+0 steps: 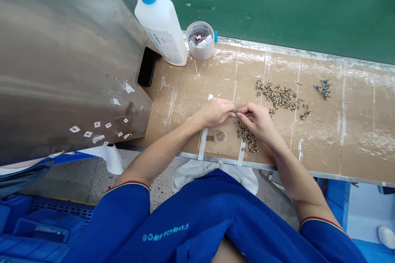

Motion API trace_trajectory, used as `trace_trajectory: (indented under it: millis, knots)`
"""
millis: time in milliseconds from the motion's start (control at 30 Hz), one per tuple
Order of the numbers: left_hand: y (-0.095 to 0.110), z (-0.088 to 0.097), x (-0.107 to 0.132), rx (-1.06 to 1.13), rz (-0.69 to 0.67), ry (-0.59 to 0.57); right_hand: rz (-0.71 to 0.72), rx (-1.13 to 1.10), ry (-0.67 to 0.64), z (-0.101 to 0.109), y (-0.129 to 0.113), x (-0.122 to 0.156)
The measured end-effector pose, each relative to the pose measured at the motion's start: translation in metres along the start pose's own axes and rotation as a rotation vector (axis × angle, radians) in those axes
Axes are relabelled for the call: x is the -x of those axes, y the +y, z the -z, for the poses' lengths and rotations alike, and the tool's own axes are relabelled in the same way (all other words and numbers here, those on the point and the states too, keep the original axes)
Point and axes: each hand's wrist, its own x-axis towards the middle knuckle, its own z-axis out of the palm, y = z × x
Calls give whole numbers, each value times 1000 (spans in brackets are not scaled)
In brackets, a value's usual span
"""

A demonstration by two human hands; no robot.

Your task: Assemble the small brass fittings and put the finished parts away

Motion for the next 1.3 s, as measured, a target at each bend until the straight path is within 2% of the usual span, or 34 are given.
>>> trace_trajectory:
  millis: [267,533,767,1033,1300]
  knots:
    - [0,1,-1,94,-19,18,34,6,-27,2,-1,1]
    - [3,0,-3,242,47,-12,43,-52,-133,7,4,2]
    - [7,2,-2,326,149,-12,141,7,-24,-6,8,2]
    - [5,1,-3,376,144,128,-97,-255,53,-10,12,1]
    - [6,-1,-4,402,148,178,-115,-260,101,-9,13,-1]
